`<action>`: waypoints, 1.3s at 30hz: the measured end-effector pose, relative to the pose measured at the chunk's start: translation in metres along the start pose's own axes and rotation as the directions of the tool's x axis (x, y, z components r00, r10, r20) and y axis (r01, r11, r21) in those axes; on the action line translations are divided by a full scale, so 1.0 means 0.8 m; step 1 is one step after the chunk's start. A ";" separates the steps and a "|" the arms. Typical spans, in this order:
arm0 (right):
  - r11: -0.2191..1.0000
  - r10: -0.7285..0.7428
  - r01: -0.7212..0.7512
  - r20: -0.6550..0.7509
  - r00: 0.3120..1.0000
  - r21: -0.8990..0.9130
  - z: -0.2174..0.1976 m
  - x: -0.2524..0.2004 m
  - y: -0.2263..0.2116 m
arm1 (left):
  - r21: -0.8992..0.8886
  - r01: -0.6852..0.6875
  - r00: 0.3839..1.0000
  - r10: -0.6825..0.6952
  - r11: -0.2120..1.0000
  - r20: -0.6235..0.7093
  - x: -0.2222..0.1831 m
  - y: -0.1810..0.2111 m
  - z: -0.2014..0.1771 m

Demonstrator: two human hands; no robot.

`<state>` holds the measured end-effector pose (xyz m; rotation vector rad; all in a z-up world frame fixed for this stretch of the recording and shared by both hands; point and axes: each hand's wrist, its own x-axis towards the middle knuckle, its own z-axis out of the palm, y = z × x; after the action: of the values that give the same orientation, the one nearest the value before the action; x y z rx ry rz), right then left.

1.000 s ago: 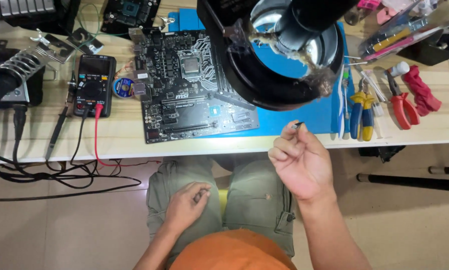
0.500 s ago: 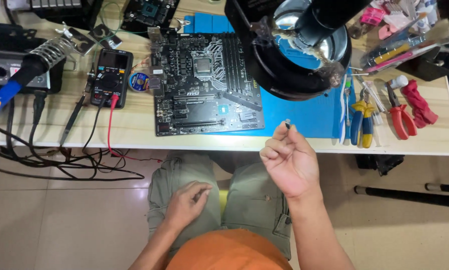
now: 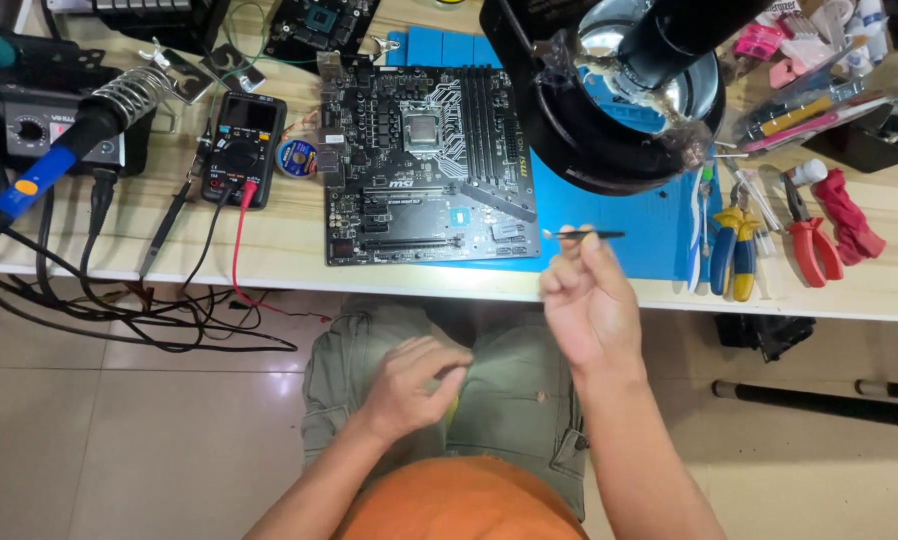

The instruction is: A technician uses tweezers and a syringe to place small electronic components and apply flux to a motherboard under a digital microscope.

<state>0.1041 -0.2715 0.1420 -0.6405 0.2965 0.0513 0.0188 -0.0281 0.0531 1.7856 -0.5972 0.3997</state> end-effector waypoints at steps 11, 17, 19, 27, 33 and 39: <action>0.234 -0.571 0.674 0.462 0.679 -0.701 0.020 0.069 0.015 | 0.063 -0.186 0.981 0.189 0.981 -0.045 0.113 0.009 0.028; 0.064 -0.530 0.701 0.571 0.627 -0.710 0.022 0.074 0.020 | 0.147 -0.154 0.988 0.151 0.977 0.033 0.114 0.003 0.038; 0.017 -0.506 0.699 0.597 0.622 -0.715 0.020 0.076 0.021 | 0.205 -0.141 0.990 0.133 0.969 0.052 0.112 -0.002 0.042; -0.096 -0.507 0.684 0.627 0.591 -0.723 0.012 0.081 0.024 | 0.266 -0.122 0.992 0.111 0.956 0.056 0.109 -0.013 0.053; -0.111 -0.516 0.674 0.621 0.589 -0.731 -0.001 0.091 0.030 | 0.278 -0.101 0.994 0.088 0.955 0.060 0.108 -0.016 0.056; -0.093 -0.531 0.639 0.581 0.617 -0.763 0.014 0.082 0.029 | 0.321 -0.108 0.994 0.093 0.941 0.062 0.111 -0.011 0.055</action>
<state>0.1663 -0.2493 0.1182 -2.0503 -0.2370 -0.7157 0.0945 -0.0851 0.0821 2.0880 -0.6871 0.5534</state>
